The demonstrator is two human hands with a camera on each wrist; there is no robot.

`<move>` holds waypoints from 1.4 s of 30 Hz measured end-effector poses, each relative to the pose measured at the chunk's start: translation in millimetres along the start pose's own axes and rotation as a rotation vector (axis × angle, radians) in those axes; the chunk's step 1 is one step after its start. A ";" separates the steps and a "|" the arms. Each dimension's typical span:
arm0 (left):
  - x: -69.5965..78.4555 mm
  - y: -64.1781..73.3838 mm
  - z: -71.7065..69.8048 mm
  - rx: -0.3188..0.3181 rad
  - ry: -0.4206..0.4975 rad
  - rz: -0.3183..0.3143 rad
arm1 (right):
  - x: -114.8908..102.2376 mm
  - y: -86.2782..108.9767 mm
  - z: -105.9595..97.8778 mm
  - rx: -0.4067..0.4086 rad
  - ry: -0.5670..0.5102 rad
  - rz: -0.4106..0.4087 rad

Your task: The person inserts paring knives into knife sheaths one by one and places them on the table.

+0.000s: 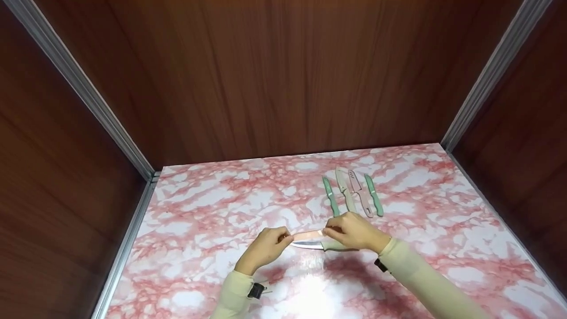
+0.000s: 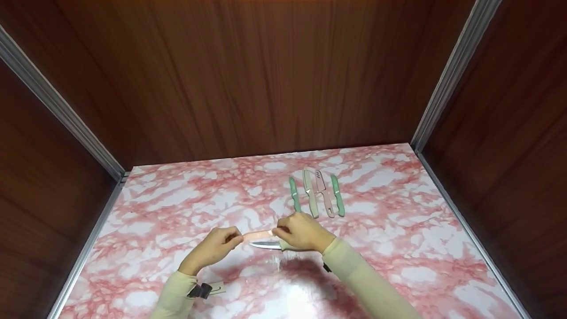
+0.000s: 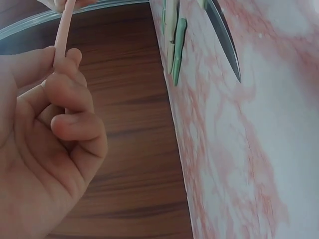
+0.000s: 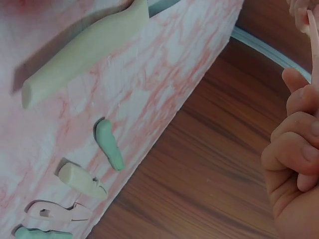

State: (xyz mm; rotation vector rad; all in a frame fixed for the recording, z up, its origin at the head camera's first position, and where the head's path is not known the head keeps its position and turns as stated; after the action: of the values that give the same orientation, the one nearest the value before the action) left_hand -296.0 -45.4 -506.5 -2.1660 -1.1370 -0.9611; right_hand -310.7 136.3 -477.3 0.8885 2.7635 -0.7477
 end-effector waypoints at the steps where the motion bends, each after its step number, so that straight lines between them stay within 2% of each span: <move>1: -1.9 1.6 -1.9 0.005 -0.004 -0.004 | 1.4 0.3 -1.0 0.006 -0.003 0.005; 4: -8.7 7.6 -9.0 0.018 -0.024 -0.029 | 9.9 1.6 -4.2 0.013 -0.008 0.049; 8: -21.0 18.4 -17.9 0.019 -0.066 -0.072 | 29.3 6.8 -9.2 -0.003 -0.021 0.164; 14: -45.5 35.7 -22.7 -0.020 -0.103 -0.142 | 60.4 17.0 -16.5 0.004 0.026 0.304; 21: -66.1 57.8 -13.5 -0.126 -0.051 -0.244 | 96.7 36.4 -13.7 0.003 0.074 0.474; 27: -74.0 70.1 -7.8 -0.145 -0.067 -0.255 | 130.1 55.9 -9.6 -0.002 0.051 0.624; 34: -78.4 81.7 4.1 -0.164 -0.079 -0.255 | 168.2 78.5 -16.0 0.052 0.023 0.787; 38: -81.5 88.3 11.1 -0.182 -0.036 -0.293 | 190.2 94.0 -19.4 0.071 -0.041 0.923; 42: -84.8 92.3 15.0 -0.195 -0.005 -0.326 | 207.4 108.7 -22.5 0.091 -0.041 1.034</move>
State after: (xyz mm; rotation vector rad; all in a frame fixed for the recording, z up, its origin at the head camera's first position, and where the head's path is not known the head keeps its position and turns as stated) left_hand -246.4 -124.3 -591.6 -2.1716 -1.4848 -1.2530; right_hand -416.3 329.1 -560.9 1.9927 1.7975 -0.6359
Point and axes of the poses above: each hand's wrist, its own y-axis away from the middle knuckle, its own z-axis out of the palm, x = y × z, the point moved 8 cm from there along -y, towards the middle knuckle, and after that the axes turned 5 degrees about y, right-handed, at the moved point
